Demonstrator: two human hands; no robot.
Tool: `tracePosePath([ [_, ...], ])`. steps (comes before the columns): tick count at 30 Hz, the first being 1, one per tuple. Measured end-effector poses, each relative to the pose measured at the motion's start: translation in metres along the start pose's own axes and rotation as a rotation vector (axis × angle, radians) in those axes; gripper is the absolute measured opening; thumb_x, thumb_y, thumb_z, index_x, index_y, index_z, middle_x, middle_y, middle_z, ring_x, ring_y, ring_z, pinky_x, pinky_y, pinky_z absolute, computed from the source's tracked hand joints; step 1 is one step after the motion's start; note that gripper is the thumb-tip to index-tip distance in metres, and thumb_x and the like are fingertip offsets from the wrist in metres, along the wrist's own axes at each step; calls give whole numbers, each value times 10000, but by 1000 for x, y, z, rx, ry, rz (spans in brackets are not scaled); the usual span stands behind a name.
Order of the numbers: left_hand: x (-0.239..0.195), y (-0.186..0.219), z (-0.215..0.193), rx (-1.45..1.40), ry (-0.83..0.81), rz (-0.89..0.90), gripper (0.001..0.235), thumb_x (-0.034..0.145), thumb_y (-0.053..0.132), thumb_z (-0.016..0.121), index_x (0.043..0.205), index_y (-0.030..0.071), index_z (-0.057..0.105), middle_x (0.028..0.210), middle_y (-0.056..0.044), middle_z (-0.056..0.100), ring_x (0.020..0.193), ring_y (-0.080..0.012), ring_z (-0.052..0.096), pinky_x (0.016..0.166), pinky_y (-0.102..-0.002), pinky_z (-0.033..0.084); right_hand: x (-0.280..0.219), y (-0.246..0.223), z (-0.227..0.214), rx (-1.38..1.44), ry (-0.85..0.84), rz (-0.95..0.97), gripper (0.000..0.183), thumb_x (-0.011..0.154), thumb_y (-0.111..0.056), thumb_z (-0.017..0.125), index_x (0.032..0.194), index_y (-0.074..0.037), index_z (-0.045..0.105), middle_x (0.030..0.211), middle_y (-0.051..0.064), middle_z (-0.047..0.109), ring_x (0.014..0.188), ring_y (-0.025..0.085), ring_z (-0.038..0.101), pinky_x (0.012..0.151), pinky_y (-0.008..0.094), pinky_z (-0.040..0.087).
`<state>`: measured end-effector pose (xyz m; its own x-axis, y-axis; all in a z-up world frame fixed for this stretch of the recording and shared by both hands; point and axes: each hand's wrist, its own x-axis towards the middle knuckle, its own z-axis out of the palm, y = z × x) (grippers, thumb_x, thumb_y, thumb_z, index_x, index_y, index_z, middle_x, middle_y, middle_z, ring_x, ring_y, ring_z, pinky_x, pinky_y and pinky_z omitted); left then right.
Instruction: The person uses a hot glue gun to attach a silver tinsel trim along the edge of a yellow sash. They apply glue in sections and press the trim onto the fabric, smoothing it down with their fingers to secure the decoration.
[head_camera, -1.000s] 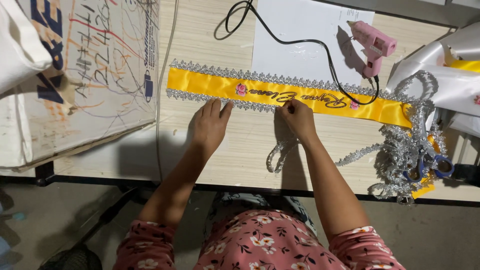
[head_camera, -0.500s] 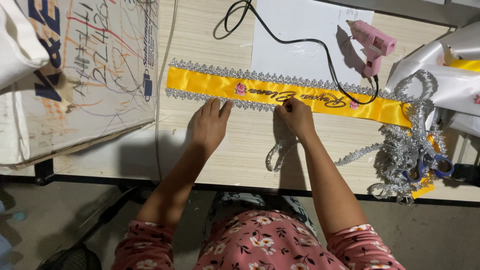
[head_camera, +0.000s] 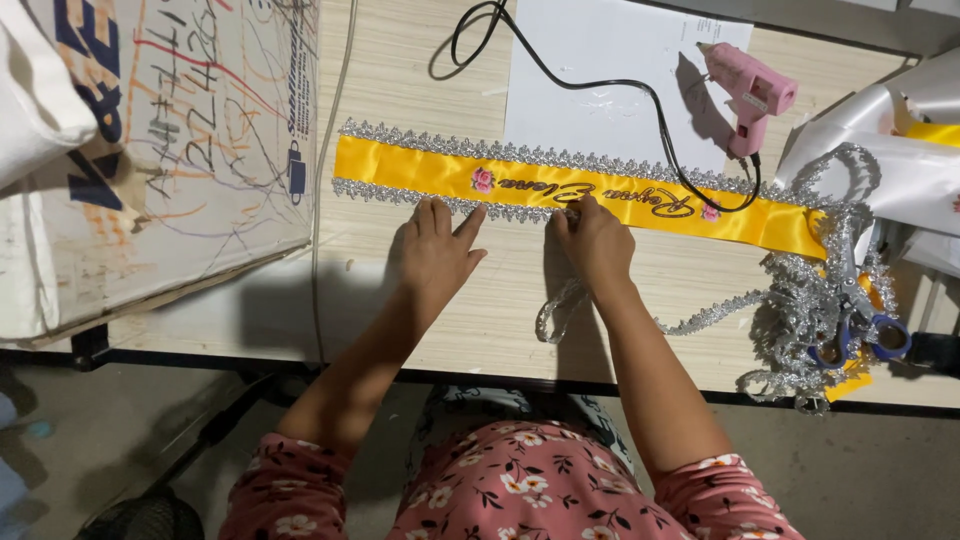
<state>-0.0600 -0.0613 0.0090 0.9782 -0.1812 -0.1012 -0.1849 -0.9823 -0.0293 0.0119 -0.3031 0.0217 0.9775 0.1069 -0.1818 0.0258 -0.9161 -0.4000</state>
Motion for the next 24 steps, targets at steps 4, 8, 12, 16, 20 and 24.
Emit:
tracePosePath([
  [4, 0, -1, 0, 8, -13, -2, 642, 938, 625, 563, 1514, 351, 487, 1378, -291, 516, 1302, -446, 464, 929, -526, 475, -2, 9, 6, -94, 149, -140, 315, 937, -363, 774, 961, -61, 688, 831, 135, 750, 696, 344, 721, 569, 444, 553],
  [8, 0, 0, -6, -4, -2, -8, 639, 942, 604, 577, 1519, 341, 496, 1378, -289, 519, 1301, -444, 472, 928, -519, 478, -1, 11, -7, -68, 140, -141, 325, 935, -369, 771, 975, -57, 687, 832, 130, 749, 700, 335, 721, 584, 439, 554],
  [12, 1, -2, -7, -3, 38, -1, 640, 928, 579, 613, 1507, 326, 511, 1362, -284, 532, 1289, -435, 499, 907, -503, 487, -8, -7, -43, -174, -41, -23, 342, 900, -398, 786, 979, -76, 701, 904, 164, 733, 781, 337, 708, 610, 475, 543],
  [16, -1, -1, -8, -8, 71, 5, 649, 924, 555, 641, 1513, 311, 518, 1335, -282, 549, 1272, -432, 520, 929, -484, 495, -28, 3, -3, -197, 147, -435, 300, 957, -289, 735, 1124, -43, 694, 1168, 181, 684, 1080, 335, 659, 822, 475, 546],
  [20, 1, 0, -10, 4, 87, -2, 643, 910, 544, 654, 1498, 317, 523, 1320, -275, 556, 1255, -430, 525, 935, -478, 498, -50, -43, 17, -246, 160, -622, 573, 930, -346, 694, 1362, 20, 607, 1412, 200, 608, 1335, 352, 536, 1028, 539, 431],
  [24, 1, -3, -16, -26, 113, -6, 653, 888, 527, 684, 1481, 302, 531, 1303, -271, 561, 1246, -428, 530, 958, -476, 498, -51, -42, 27, -149, 112, -536, 576, 971, -317, 655, 1417, 26, 532, 1480, 210, 544, 1403, 364, 482, 1142, 579, 342],
])
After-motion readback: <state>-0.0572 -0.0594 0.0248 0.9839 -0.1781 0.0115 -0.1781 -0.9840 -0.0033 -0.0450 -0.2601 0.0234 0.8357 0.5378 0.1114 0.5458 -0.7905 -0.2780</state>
